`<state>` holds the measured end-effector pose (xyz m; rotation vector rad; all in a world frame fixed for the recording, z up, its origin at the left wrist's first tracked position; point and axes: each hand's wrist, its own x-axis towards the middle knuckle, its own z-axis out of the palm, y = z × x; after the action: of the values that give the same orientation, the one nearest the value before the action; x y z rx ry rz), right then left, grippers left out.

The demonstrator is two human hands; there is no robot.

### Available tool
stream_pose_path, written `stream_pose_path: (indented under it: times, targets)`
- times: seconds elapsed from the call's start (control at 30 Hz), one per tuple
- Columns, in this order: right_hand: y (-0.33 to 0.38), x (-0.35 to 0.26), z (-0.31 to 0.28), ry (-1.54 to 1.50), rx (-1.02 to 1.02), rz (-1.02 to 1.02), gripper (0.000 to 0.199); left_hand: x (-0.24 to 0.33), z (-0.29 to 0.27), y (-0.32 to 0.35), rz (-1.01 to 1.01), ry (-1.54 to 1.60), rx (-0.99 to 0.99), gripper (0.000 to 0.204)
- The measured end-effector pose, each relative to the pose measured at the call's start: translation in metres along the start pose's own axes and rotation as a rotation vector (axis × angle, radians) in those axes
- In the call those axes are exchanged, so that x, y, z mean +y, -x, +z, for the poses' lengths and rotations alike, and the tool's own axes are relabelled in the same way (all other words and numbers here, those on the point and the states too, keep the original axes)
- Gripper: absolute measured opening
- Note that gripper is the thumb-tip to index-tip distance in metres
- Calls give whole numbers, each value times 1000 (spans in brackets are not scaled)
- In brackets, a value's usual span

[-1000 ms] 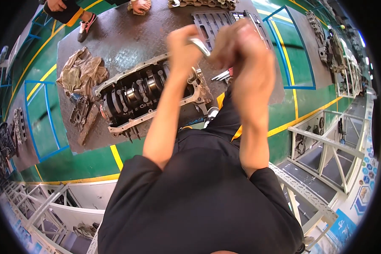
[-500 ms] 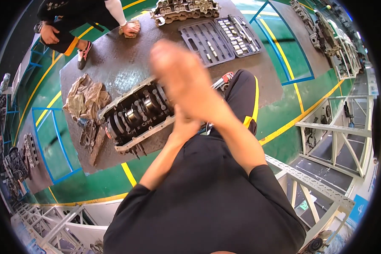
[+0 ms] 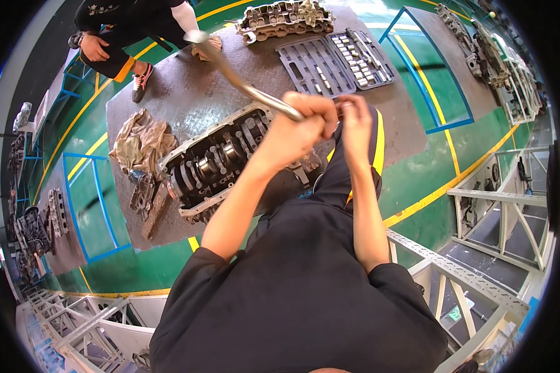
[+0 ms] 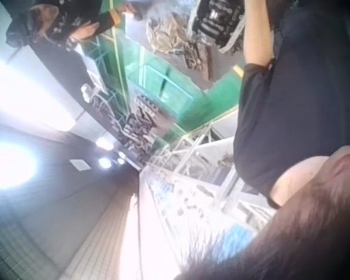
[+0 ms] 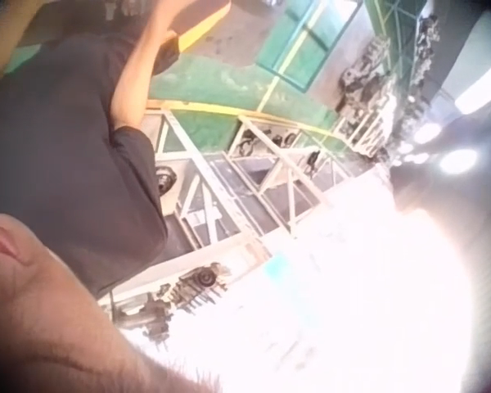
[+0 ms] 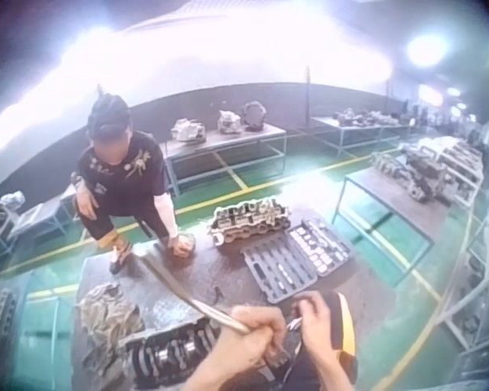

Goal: The person is using a socket wrench to remove bolts from an engine block crankshaft.

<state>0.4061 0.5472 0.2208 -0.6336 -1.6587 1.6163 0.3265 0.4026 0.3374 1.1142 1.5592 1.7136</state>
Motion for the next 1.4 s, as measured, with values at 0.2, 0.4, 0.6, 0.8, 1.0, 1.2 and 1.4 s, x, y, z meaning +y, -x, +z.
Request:
stream_pose_path:
  times: [0.2,0.4,0.6,0.8,1.0,1.2,1.4]
  targets:
    - [44,110,30,576,-639,-184,39,26,-68,55,-197,254,363,7]
    - [38,123,58,745,-778,-457,21,-1,-69,157,-78,-367,955,17]
    - [36,104,56,827,-811,-484,28,17,-59,204,-66,-372,1218,18]
    - [-6,-23,95,364,-673,-335,34,15,-79,195,355,78,1115,15]
    - [-45,-154,183,-348,-871,-454,31,-16,-102,121,220,-246,990,34]
    - [4,-157,226,-317,-1061,-298,30,-70,-125,112,282,-123,863,28]
    - [10,-135,238,-136,-941,-277,33,-81,-131,108,198,52,758,24]
